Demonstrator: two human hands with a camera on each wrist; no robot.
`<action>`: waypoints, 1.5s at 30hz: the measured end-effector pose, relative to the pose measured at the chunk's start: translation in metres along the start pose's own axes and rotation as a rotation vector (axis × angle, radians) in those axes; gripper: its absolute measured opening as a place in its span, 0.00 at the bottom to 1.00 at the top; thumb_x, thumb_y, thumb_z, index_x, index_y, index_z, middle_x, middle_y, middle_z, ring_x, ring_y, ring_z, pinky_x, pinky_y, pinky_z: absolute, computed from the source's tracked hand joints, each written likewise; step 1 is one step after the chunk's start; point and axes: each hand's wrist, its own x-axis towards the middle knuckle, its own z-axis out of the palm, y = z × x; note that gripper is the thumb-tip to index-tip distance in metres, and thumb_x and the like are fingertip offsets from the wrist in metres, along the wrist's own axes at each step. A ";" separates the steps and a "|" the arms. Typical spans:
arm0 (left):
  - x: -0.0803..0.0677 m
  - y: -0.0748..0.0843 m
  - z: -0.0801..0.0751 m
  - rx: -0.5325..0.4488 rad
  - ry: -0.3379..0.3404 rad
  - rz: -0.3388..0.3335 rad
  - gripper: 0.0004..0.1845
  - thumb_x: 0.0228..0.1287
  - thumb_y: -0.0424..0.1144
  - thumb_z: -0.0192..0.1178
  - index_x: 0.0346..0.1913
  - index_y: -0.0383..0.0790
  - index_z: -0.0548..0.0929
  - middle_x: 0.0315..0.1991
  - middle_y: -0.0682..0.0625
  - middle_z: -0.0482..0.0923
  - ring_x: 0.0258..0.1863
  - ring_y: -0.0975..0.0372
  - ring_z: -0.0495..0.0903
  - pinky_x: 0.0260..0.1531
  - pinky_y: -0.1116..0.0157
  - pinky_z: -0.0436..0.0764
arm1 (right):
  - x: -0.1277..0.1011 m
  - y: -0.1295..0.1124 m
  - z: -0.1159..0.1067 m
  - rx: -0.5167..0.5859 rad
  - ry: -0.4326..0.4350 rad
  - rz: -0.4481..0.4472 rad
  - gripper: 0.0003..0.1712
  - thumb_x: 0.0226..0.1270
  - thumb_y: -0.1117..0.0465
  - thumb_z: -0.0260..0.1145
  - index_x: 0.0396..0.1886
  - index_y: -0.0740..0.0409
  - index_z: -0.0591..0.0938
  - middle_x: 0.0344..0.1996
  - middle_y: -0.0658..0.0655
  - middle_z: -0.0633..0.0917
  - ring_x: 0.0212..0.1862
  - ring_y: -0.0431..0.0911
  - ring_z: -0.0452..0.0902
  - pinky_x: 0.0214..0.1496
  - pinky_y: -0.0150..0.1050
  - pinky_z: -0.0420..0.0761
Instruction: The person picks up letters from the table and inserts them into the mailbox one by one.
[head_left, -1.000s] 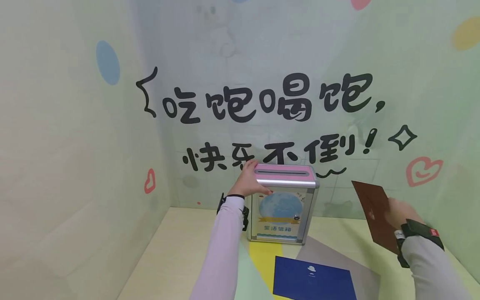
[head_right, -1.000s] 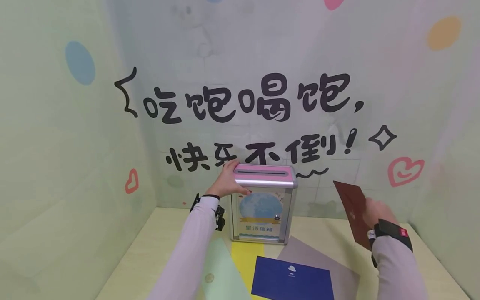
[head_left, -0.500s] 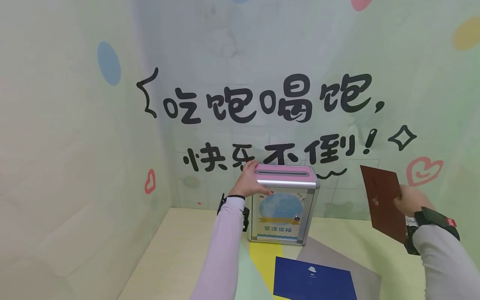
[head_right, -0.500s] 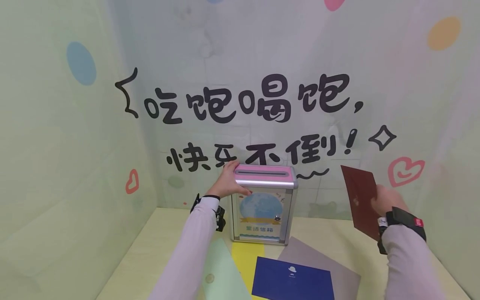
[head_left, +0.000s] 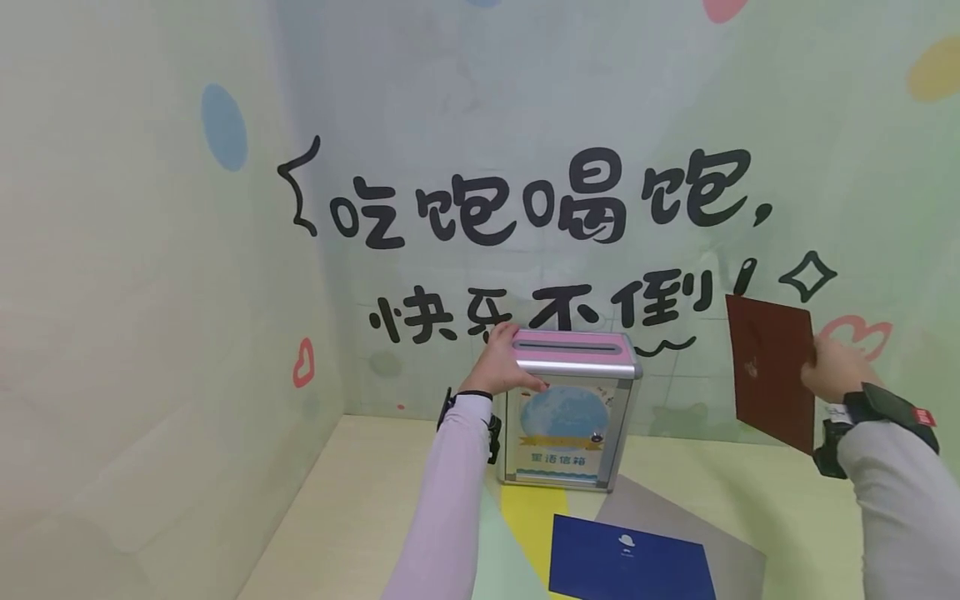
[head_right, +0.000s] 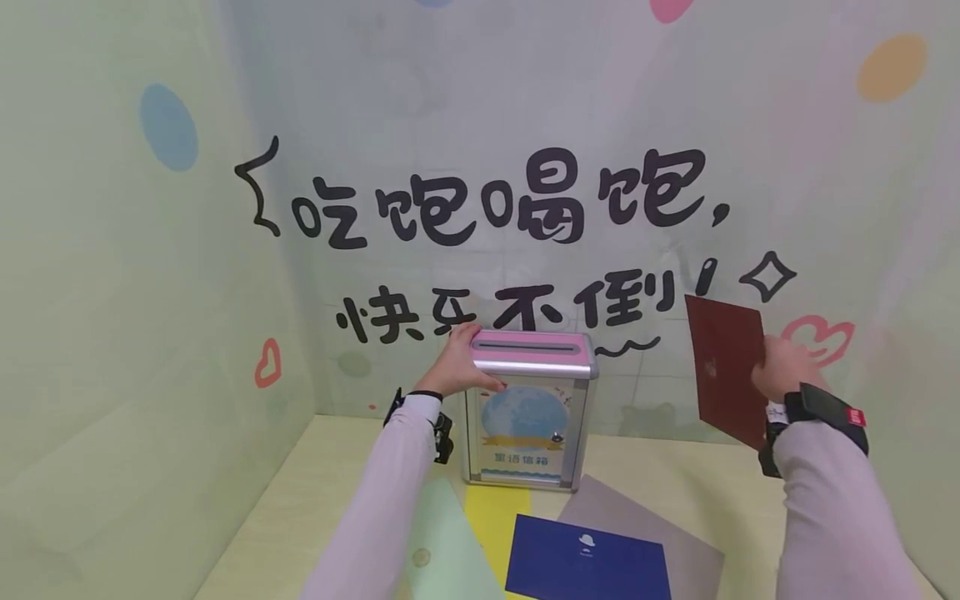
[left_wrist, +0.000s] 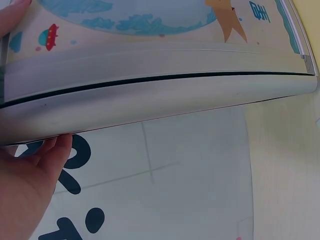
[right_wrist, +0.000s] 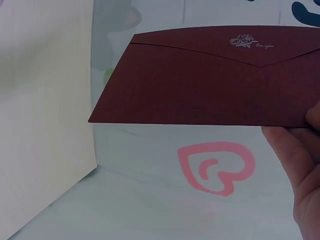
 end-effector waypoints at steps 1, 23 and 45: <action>0.000 0.000 0.000 -0.001 0.000 0.001 0.58 0.28 0.40 0.78 0.68 0.37 0.56 0.68 0.45 0.48 0.56 0.54 0.66 0.54 0.60 0.69 | 0.001 -0.001 -0.002 0.000 0.015 -0.009 0.04 0.51 0.74 0.48 0.24 0.75 0.65 0.15 0.58 0.65 0.18 0.49 0.62 0.19 0.39 0.60; 0.001 0.001 0.000 0.018 0.008 0.013 0.58 0.29 0.41 0.78 0.68 0.37 0.56 0.70 0.45 0.46 0.61 0.53 0.62 0.57 0.58 0.67 | 0.024 -0.038 -0.031 0.012 0.193 -0.067 0.09 0.54 0.70 0.47 0.25 0.74 0.71 0.13 0.60 0.72 0.17 0.48 0.63 0.18 0.38 0.58; 0.001 -0.001 0.002 0.010 0.007 0.001 0.59 0.28 0.40 0.78 0.68 0.36 0.55 0.69 0.44 0.47 0.59 0.53 0.64 0.58 0.59 0.67 | 0.048 -0.098 -0.030 0.153 0.208 -0.102 0.12 0.60 0.70 0.48 0.37 0.76 0.73 0.27 0.73 0.78 0.21 0.52 0.71 0.19 0.38 0.65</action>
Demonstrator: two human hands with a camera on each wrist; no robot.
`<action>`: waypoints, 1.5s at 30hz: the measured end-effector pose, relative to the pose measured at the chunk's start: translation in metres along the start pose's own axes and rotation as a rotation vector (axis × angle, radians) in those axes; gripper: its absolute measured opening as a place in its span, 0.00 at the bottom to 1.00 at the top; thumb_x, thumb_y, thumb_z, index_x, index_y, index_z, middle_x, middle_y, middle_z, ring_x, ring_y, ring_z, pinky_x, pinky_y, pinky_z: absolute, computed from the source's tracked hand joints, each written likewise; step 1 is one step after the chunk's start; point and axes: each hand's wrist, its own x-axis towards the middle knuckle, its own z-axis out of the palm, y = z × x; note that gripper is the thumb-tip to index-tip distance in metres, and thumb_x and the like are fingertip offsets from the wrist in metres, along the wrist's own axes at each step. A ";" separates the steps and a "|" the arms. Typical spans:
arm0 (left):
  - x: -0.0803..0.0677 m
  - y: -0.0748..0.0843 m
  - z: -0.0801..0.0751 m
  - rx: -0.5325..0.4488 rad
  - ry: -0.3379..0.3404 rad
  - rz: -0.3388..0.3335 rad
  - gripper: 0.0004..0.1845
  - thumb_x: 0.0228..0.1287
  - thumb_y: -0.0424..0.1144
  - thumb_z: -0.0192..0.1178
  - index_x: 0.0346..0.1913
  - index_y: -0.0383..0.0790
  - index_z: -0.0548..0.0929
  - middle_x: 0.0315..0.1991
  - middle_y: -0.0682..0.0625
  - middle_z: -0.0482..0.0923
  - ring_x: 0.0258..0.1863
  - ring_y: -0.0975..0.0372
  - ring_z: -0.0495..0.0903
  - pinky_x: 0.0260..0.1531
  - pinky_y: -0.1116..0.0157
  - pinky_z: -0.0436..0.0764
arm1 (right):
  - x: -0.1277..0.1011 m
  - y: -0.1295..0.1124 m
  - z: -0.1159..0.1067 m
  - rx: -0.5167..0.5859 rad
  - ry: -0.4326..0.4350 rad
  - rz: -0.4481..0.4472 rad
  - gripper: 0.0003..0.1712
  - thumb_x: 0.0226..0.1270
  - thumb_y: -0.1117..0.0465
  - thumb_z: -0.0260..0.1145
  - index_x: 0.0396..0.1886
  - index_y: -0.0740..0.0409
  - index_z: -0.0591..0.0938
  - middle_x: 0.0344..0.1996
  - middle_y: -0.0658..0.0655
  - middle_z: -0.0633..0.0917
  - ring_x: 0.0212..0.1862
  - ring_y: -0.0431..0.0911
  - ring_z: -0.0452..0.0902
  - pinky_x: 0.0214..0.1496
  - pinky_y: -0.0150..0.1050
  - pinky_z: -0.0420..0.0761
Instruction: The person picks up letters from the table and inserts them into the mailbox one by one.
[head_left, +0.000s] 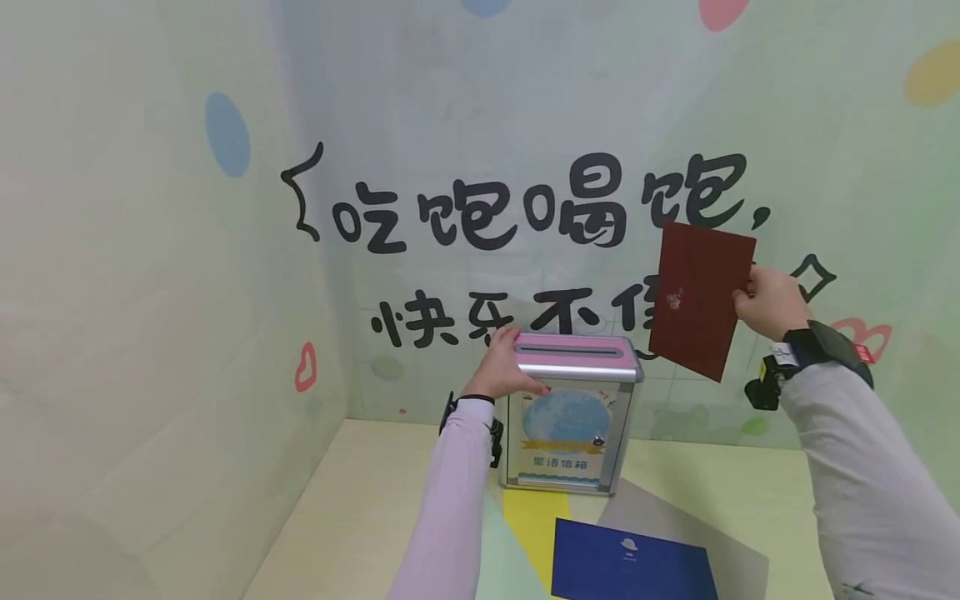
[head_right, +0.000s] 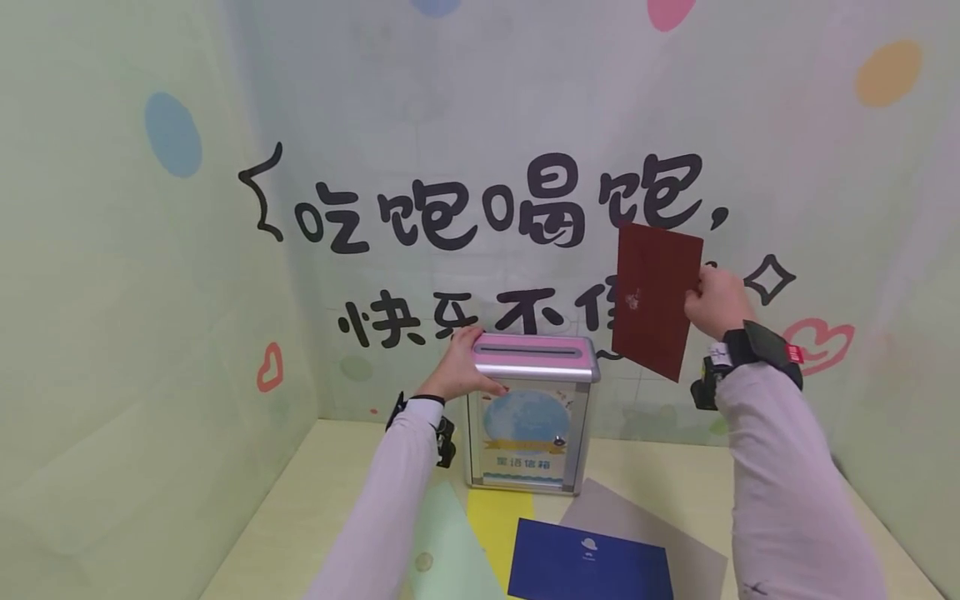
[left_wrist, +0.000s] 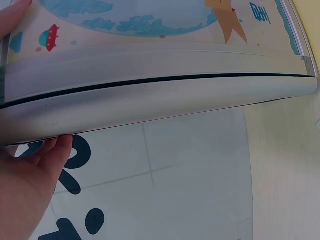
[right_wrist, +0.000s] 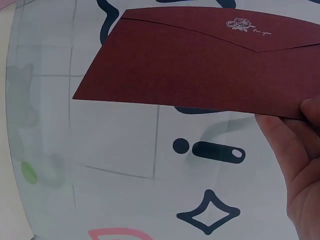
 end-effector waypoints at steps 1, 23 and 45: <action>0.000 0.000 0.000 -0.001 0.001 0.002 0.59 0.28 0.40 0.78 0.68 0.36 0.55 0.69 0.44 0.47 0.59 0.53 0.64 0.58 0.59 0.67 | 0.001 -0.002 0.001 0.009 0.002 0.003 0.13 0.60 0.70 0.48 0.38 0.76 0.73 0.28 0.73 0.79 0.21 0.52 0.71 0.19 0.38 0.65; -0.005 0.001 -0.004 0.011 -0.006 -0.004 0.60 0.29 0.41 0.78 0.69 0.36 0.53 0.70 0.45 0.46 0.63 0.53 0.60 0.59 0.60 0.65 | 0.014 -0.029 0.005 0.098 0.057 -0.060 0.12 0.64 0.69 0.48 0.41 0.74 0.73 0.30 0.74 0.80 0.23 0.52 0.75 0.19 0.37 0.65; 0.000 -0.002 -0.001 0.020 -0.023 0.016 0.61 0.30 0.43 0.78 0.69 0.36 0.52 0.70 0.45 0.45 0.66 0.54 0.55 0.60 0.60 0.64 | 0.024 -0.071 0.005 0.300 0.011 -0.127 0.15 0.66 0.71 0.49 0.51 0.71 0.70 0.43 0.73 0.79 0.30 0.35 0.78 0.28 0.18 0.73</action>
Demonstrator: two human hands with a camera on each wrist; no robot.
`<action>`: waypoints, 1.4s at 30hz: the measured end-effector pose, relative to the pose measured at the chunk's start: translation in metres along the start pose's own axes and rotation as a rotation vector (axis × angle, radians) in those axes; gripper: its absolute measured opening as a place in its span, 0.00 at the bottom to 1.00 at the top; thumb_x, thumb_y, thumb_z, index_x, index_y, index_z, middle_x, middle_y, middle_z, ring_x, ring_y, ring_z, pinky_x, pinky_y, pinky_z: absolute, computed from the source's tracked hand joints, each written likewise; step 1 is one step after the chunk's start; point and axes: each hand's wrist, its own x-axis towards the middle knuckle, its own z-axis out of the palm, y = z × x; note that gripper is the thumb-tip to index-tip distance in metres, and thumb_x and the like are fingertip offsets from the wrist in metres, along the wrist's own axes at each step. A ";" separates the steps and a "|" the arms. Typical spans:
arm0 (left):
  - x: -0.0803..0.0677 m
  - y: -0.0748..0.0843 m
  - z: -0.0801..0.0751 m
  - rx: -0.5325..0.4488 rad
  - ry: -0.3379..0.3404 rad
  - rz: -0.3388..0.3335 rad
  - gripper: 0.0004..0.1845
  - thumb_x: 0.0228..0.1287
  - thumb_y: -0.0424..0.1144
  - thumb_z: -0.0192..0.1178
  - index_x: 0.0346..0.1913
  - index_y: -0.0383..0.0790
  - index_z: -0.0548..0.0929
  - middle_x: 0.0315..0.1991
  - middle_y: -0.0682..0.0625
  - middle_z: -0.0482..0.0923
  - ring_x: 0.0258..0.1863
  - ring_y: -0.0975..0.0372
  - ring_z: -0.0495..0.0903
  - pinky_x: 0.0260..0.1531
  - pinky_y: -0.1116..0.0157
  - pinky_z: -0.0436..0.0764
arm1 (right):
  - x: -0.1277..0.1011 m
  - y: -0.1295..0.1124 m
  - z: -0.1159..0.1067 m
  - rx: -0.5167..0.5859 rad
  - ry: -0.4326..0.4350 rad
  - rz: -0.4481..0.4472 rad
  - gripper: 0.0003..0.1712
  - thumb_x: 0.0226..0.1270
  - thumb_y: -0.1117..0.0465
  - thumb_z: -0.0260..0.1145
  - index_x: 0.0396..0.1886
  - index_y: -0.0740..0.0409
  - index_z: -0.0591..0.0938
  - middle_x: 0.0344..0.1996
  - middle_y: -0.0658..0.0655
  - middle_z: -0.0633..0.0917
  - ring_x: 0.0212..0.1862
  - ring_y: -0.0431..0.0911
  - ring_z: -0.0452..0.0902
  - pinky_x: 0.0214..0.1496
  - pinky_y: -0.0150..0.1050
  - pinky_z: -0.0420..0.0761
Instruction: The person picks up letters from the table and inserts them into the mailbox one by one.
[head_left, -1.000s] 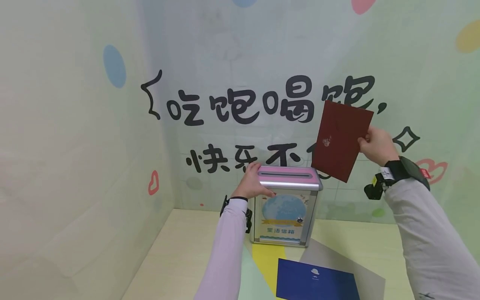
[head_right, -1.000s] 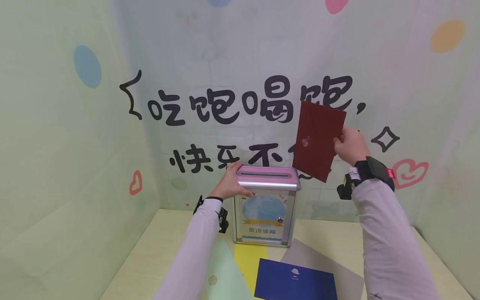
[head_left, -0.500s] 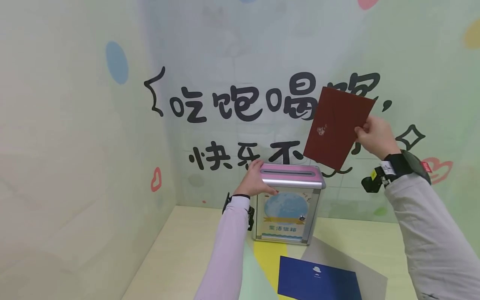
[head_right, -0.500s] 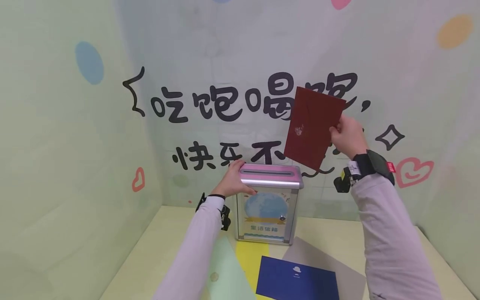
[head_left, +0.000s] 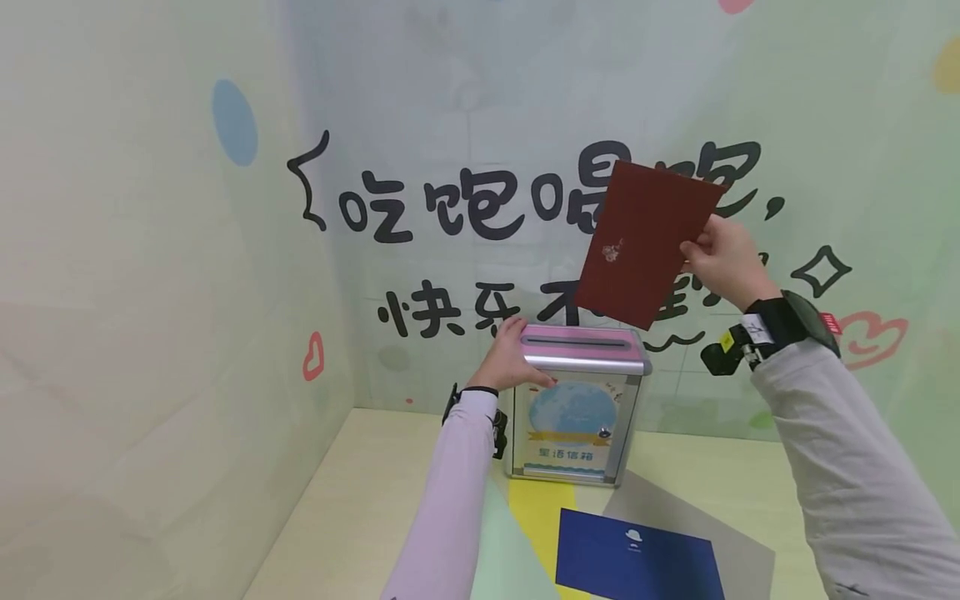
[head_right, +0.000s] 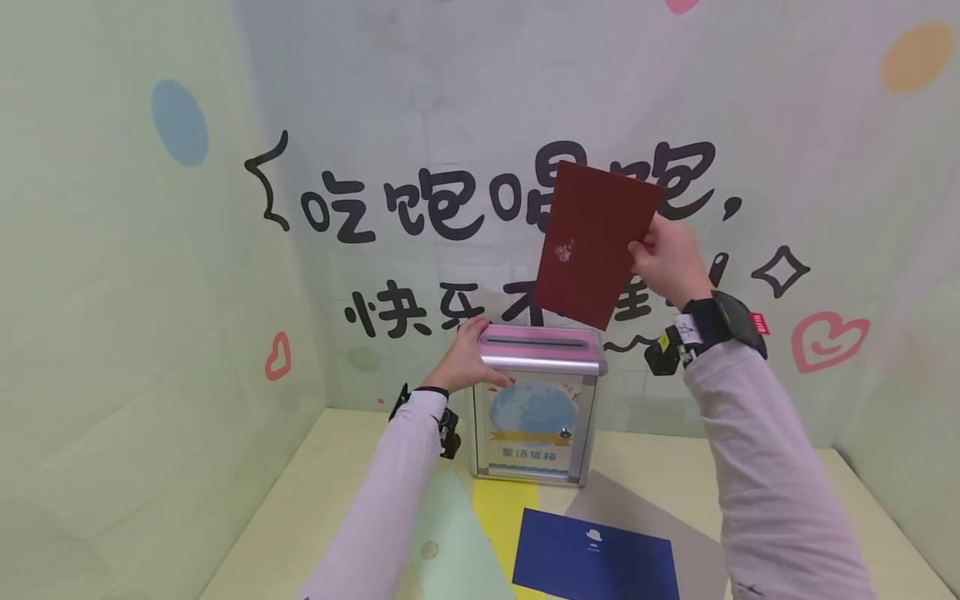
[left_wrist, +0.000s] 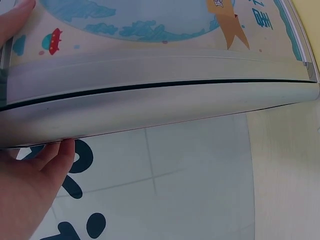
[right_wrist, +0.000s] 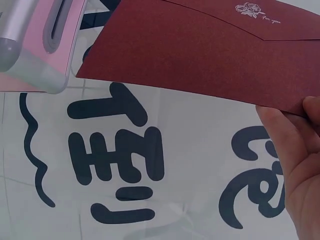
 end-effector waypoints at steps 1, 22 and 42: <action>0.000 0.000 0.000 0.000 0.000 0.001 0.61 0.30 0.43 0.78 0.69 0.36 0.52 0.70 0.45 0.45 0.66 0.54 0.55 0.60 0.60 0.64 | 0.000 -0.002 0.001 -0.006 -0.005 -0.001 0.15 0.66 0.71 0.50 0.51 0.71 0.70 0.43 0.73 0.79 0.32 0.41 0.80 0.28 0.18 0.72; -0.001 0.001 -0.001 0.018 0.003 -0.009 0.61 0.30 0.44 0.78 0.69 0.36 0.52 0.70 0.46 0.44 0.67 0.54 0.53 0.60 0.61 0.64 | 0.005 -0.016 0.021 -0.005 -0.055 0.007 0.15 0.66 0.70 0.51 0.51 0.71 0.71 0.44 0.73 0.78 0.42 0.62 0.78 0.34 0.26 0.78; 0.000 0.000 0.000 0.011 0.003 -0.002 0.61 0.29 0.44 0.78 0.69 0.36 0.52 0.71 0.46 0.44 0.67 0.54 0.53 0.60 0.60 0.65 | 0.006 -0.011 0.031 0.034 -0.109 -0.027 0.12 0.64 0.74 0.49 0.47 0.72 0.70 0.40 0.74 0.79 0.34 0.56 0.78 0.27 0.24 0.73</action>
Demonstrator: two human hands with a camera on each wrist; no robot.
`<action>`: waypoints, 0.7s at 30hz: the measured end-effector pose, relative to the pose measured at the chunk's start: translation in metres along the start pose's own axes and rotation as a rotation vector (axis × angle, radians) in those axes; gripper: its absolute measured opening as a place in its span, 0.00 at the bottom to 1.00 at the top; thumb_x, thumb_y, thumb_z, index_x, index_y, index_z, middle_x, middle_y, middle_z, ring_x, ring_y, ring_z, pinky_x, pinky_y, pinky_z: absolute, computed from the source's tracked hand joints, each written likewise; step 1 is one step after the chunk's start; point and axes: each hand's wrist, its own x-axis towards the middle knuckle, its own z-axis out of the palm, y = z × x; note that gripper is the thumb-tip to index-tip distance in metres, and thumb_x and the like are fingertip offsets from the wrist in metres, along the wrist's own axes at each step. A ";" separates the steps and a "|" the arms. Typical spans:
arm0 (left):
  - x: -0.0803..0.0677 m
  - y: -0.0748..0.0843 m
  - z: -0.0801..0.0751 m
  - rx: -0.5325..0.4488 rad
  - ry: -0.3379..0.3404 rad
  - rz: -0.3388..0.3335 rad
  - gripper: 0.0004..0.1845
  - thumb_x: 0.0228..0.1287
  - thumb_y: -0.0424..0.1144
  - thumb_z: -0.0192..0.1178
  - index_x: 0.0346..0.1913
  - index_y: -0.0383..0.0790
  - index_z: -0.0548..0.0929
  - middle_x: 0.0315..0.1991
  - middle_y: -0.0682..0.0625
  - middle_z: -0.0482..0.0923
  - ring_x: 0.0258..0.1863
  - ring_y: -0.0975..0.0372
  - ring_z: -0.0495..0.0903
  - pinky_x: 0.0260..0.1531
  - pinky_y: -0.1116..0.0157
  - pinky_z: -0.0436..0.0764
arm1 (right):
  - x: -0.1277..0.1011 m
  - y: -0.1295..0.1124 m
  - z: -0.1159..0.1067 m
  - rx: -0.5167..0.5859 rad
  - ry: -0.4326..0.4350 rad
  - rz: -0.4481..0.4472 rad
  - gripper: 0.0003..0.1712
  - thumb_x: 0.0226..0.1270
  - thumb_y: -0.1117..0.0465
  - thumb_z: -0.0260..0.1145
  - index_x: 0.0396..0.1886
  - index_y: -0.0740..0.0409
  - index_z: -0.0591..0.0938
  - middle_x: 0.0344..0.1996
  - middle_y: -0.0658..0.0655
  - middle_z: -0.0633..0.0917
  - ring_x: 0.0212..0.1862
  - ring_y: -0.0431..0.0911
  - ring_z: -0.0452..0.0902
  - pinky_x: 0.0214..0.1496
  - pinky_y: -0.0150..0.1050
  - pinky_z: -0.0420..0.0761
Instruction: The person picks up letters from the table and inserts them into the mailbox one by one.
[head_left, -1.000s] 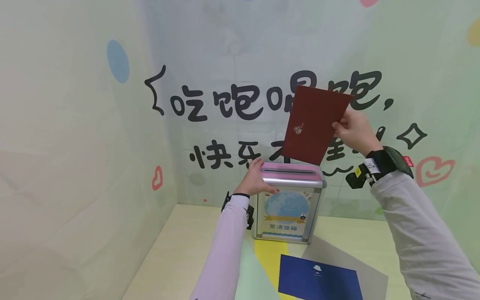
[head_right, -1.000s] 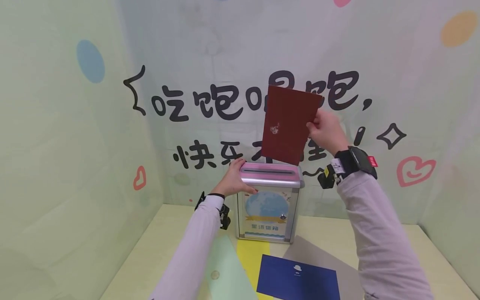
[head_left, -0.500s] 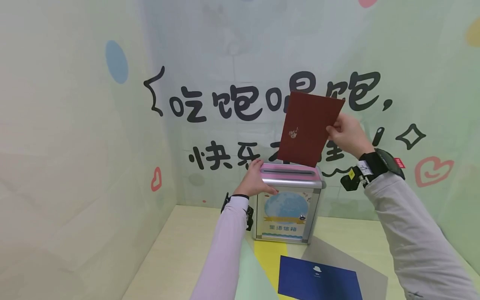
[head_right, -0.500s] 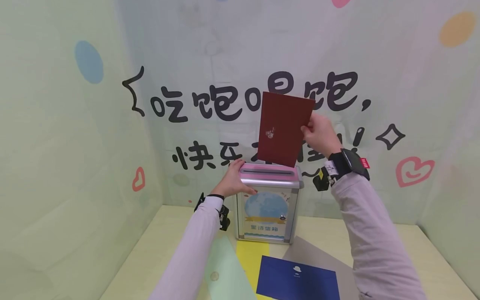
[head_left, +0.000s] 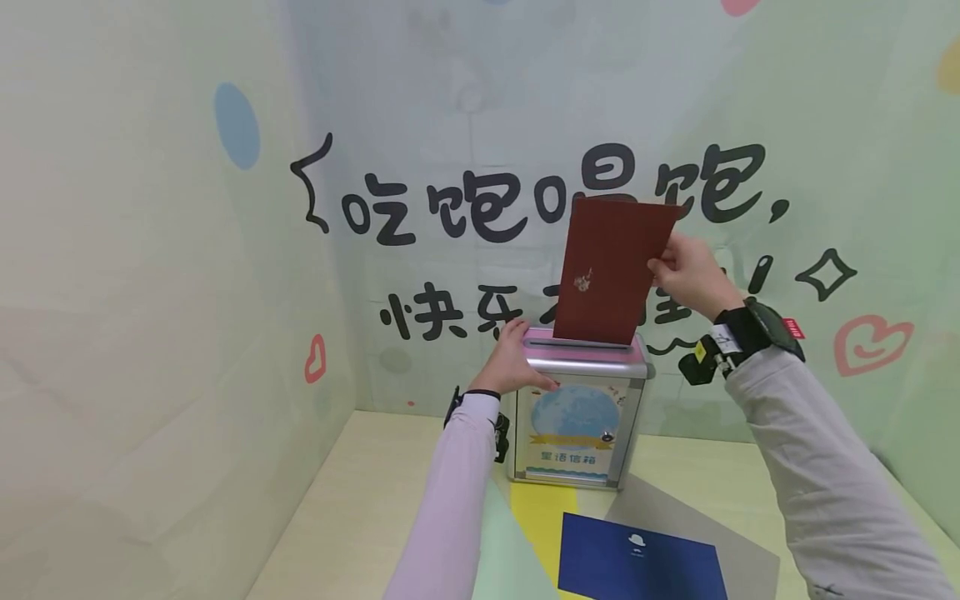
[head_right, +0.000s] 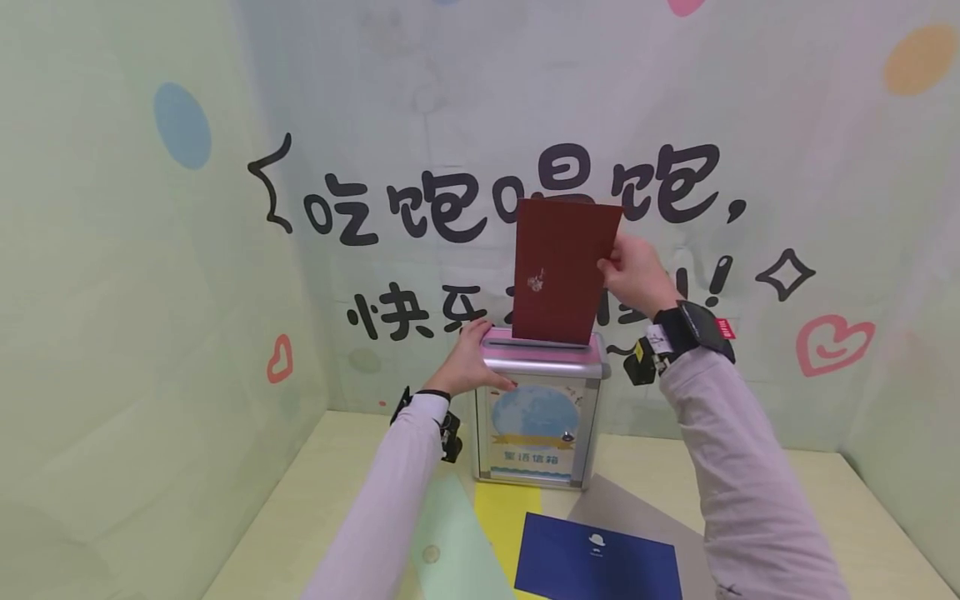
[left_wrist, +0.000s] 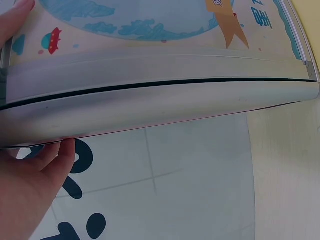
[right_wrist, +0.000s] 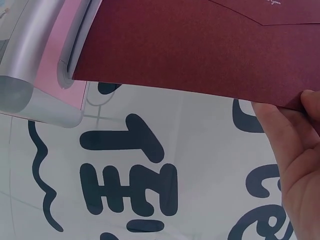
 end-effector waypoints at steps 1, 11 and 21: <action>0.000 0.000 0.000 -0.001 0.000 0.000 0.61 0.29 0.44 0.78 0.69 0.36 0.52 0.71 0.46 0.44 0.67 0.54 0.53 0.59 0.60 0.65 | 0.000 0.000 0.001 0.001 -0.004 0.006 0.12 0.64 0.74 0.49 0.47 0.71 0.70 0.40 0.73 0.79 0.34 0.55 0.78 0.27 0.25 0.73; -0.001 0.002 -0.001 0.001 -0.010 -0.004 0.62 0.29 0.44 0.78 0.69 0.36 0.52 0.71 0.46 0.44 0.67 0.54 0.53 0.60 0.61 0.64 | 0.003 0.001 0.005 0.001 -0.016 0.025 0.14 0.64 0.74 0.49 0.49 0.70 0.70 0.42 0.72 0.79 0.37 0.58 0.78 0.29 0.27 0.74; 0.000 0.001 -0.001 0.011 -0.008 -0.003 0.61 0.30 0.44 0.78 0.69 0.35 0.52 0.70 0.45 0.45 0.67 0.55 0.53 0.60 0.61 0.64 | 0.004 -0.003 0.009 0.033 -0.038 0.019 0.15 0.65 0.74 0.49 0.51 0.71 0.70 0.43 0.72 0.78 0.39 0.57 0.78 0.35 0.32 0.78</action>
